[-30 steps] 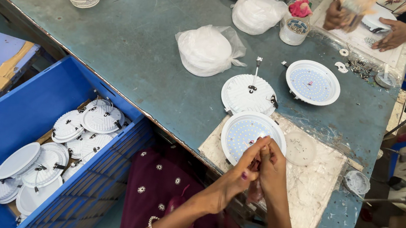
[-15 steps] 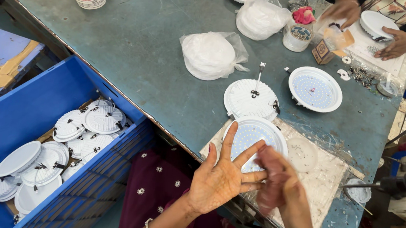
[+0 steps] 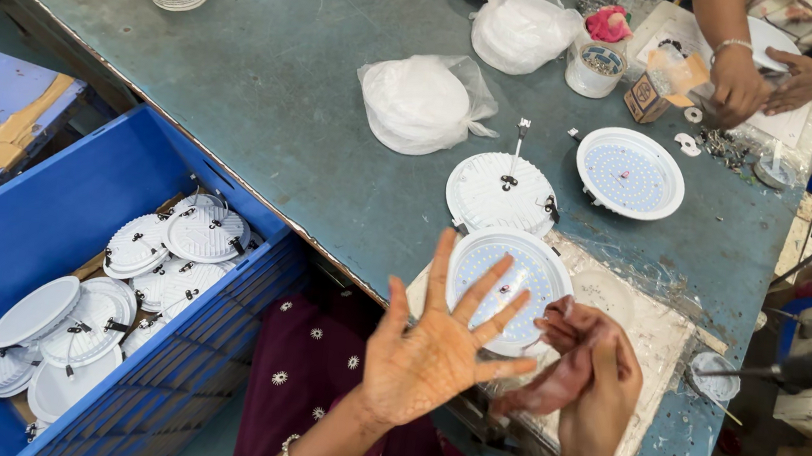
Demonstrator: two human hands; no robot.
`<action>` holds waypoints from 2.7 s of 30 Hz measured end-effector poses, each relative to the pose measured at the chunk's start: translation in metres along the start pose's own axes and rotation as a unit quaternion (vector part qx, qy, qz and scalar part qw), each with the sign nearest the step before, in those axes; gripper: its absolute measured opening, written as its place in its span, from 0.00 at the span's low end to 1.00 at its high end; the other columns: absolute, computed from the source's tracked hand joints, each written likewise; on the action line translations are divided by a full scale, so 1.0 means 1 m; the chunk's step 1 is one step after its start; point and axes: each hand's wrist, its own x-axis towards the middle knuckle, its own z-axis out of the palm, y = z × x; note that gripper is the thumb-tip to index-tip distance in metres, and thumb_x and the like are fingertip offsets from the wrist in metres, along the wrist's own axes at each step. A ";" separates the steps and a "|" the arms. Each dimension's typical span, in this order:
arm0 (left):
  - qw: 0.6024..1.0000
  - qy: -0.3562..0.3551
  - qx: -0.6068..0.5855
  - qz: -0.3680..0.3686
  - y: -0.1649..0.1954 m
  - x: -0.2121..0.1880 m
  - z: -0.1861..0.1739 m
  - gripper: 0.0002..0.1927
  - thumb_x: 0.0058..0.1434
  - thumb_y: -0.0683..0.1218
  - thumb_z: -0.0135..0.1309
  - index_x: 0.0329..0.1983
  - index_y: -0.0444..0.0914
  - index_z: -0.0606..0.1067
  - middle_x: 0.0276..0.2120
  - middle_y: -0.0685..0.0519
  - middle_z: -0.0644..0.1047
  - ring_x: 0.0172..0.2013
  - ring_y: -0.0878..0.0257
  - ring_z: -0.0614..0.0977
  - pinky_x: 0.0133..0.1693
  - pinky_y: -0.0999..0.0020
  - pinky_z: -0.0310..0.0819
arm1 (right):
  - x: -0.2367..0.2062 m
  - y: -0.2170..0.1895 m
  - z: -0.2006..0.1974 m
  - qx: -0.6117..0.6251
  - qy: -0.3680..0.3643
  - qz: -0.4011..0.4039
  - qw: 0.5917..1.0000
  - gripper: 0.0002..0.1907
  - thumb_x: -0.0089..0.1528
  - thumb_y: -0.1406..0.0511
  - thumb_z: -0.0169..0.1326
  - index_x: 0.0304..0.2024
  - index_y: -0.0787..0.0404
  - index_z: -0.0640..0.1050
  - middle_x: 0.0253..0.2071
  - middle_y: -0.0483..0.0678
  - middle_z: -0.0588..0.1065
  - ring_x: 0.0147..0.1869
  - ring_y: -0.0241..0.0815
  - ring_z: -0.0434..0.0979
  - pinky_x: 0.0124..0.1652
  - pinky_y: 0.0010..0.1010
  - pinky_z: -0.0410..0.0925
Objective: The person assembles LED light fixtures by wiping the LED surface with a cloth, attaching a metal bracket, and securing it with a power drill. The person places the completed units into a blue crate and repeats the process with additional units.
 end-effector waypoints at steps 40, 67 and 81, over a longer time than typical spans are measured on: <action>0.933 -0.060 0.343 0.093 -0.024 -0.003 -0.011 0.50 0.66 0.77 0.43 0.79 0.65 0.28 0.84 0.46 0.28 0.80 0.42 0.42 0.66 0.50 0.52 | -0.027 0.019 0.010 -0.218 -0.124 -0.066 0.966 0.16 0.66 0.67 0.51 0.52 0.71 0.78 0.66 0.57 0.71 0.60 0.44 0.72 0.57 0.34 0.66; 0.508 -0.367 0.779 0.019 -0.016 -0.018 -0.016 0.17 0.54 0.60 0.55 0.36 0.45 0.79 0.25 0.59 0.79 0.47 0.61 0.84 0.60 0.44 0.64 | 0.000 0.000 -0.035 -0.088 -0.252 0.071 0.961 0.07 0.65 0.69 0.52 0.42 0.68 0.76 0.54 0.56 0.77 0.51 0.40 0.79 0.47 0.28 0.73; 0.493 -0.348 0.792 -0.092 -0.034 -0.026 -0.029 0.31 0.63 0.68 0.49 0.18 0.39 0.74 0.15 0.47 0.72 0.23 0.48 0.77 0.42 0.54 0.73 | -0.014 0.013 0.014 -0.255 -0.198 0.129 0.938 0.08 0.68 0.65 0.51 0.36 0.62 0.68 0.26 0.43 0.69 0.30 0.28 0.64 0.28 0.23 0.61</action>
